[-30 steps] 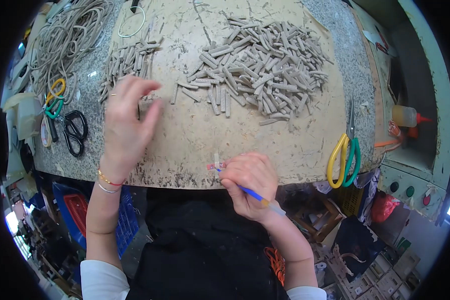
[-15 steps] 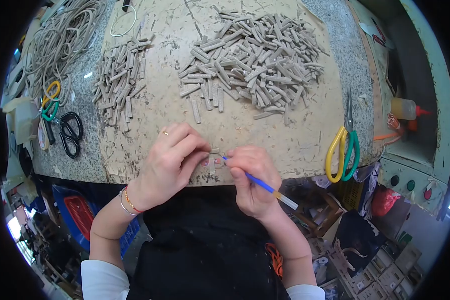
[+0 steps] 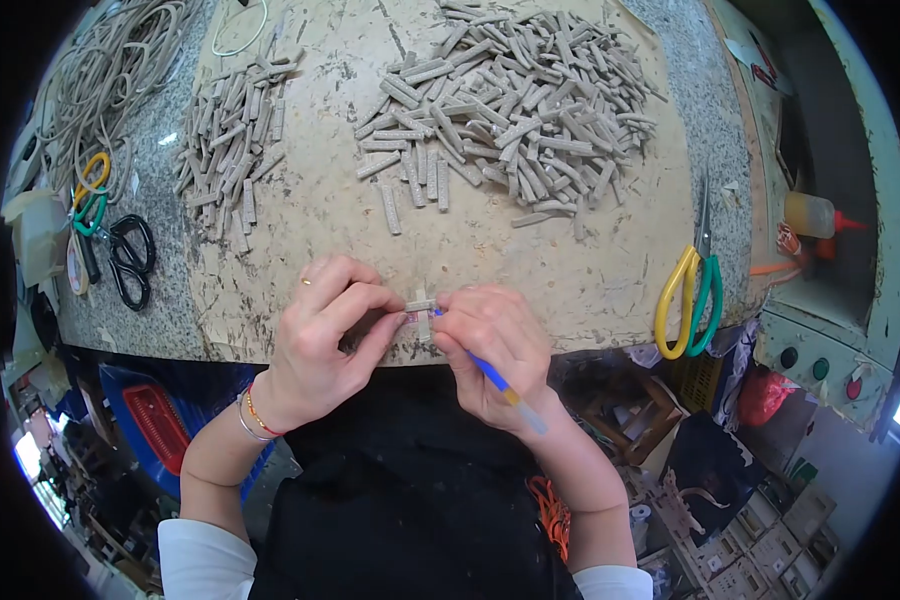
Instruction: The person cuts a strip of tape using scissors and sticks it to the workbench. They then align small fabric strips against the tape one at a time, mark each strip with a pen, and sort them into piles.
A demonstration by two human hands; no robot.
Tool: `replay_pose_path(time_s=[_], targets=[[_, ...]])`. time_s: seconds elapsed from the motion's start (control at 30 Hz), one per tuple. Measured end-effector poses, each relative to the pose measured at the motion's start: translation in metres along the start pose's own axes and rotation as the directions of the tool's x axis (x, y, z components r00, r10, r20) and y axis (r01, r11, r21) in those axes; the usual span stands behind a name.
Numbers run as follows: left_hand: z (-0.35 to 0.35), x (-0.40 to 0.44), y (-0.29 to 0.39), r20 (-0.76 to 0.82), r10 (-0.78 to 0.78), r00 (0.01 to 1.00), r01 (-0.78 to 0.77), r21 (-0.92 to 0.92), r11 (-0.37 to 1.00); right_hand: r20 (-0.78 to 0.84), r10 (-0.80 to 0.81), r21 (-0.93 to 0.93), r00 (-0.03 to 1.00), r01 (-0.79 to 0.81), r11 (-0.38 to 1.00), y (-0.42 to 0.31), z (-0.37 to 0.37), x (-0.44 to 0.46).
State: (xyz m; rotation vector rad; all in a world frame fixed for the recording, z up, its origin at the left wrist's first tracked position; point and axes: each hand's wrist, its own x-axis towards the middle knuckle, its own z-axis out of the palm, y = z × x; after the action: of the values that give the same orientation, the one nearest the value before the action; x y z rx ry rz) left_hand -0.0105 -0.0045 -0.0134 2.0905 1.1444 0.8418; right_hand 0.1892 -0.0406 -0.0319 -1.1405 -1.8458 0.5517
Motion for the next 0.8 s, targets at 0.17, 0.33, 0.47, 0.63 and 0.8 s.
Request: replay_pose_path(time_s=[0.17, 0.33, 0.47, 0.63, 0.8], targets=[[0.000, -0.001, -0.001, -0.003, 0.007, 1.000, -0.007, 0.005, 1.000, 0.003, -0.012, -0.003, 1.000, 0.012, 1.000, -0.001, -0.001, 0.001], [0.002, -0.001, -0.002, -0.015, 0.020, 1.000, -0.019, 0.018, 1.000, 0.044, -0.072, -0.067, 0.996, 0.075, 0.995, -0.003, 0.000, 0.007], [0.001, -0.001, 0.001, -0.015, -0.006, 1.000, 0.007, 0.029, 1.000, 0.092, -0.055, -0.068, 0.994, 0.062, 0.996, -0.004, -0.004, 0.009], [-0.027, 0.016, -0.007, -0.117, -0.071, 0.991, 0.108, 0.347, 0.932, 0.036, 0.011, 0.016, 0.999, -0.012, 1.000, -0.002, -0.010, 0.002], [-0.021, 0.050, -0.025, -0.020, 0.133, 0.991, -0.123, 0.269, 0.955, -0.026, -0.006, 0.086, 1.000, 0.008, 0.996, 0.000, -0.003, 0.004]])
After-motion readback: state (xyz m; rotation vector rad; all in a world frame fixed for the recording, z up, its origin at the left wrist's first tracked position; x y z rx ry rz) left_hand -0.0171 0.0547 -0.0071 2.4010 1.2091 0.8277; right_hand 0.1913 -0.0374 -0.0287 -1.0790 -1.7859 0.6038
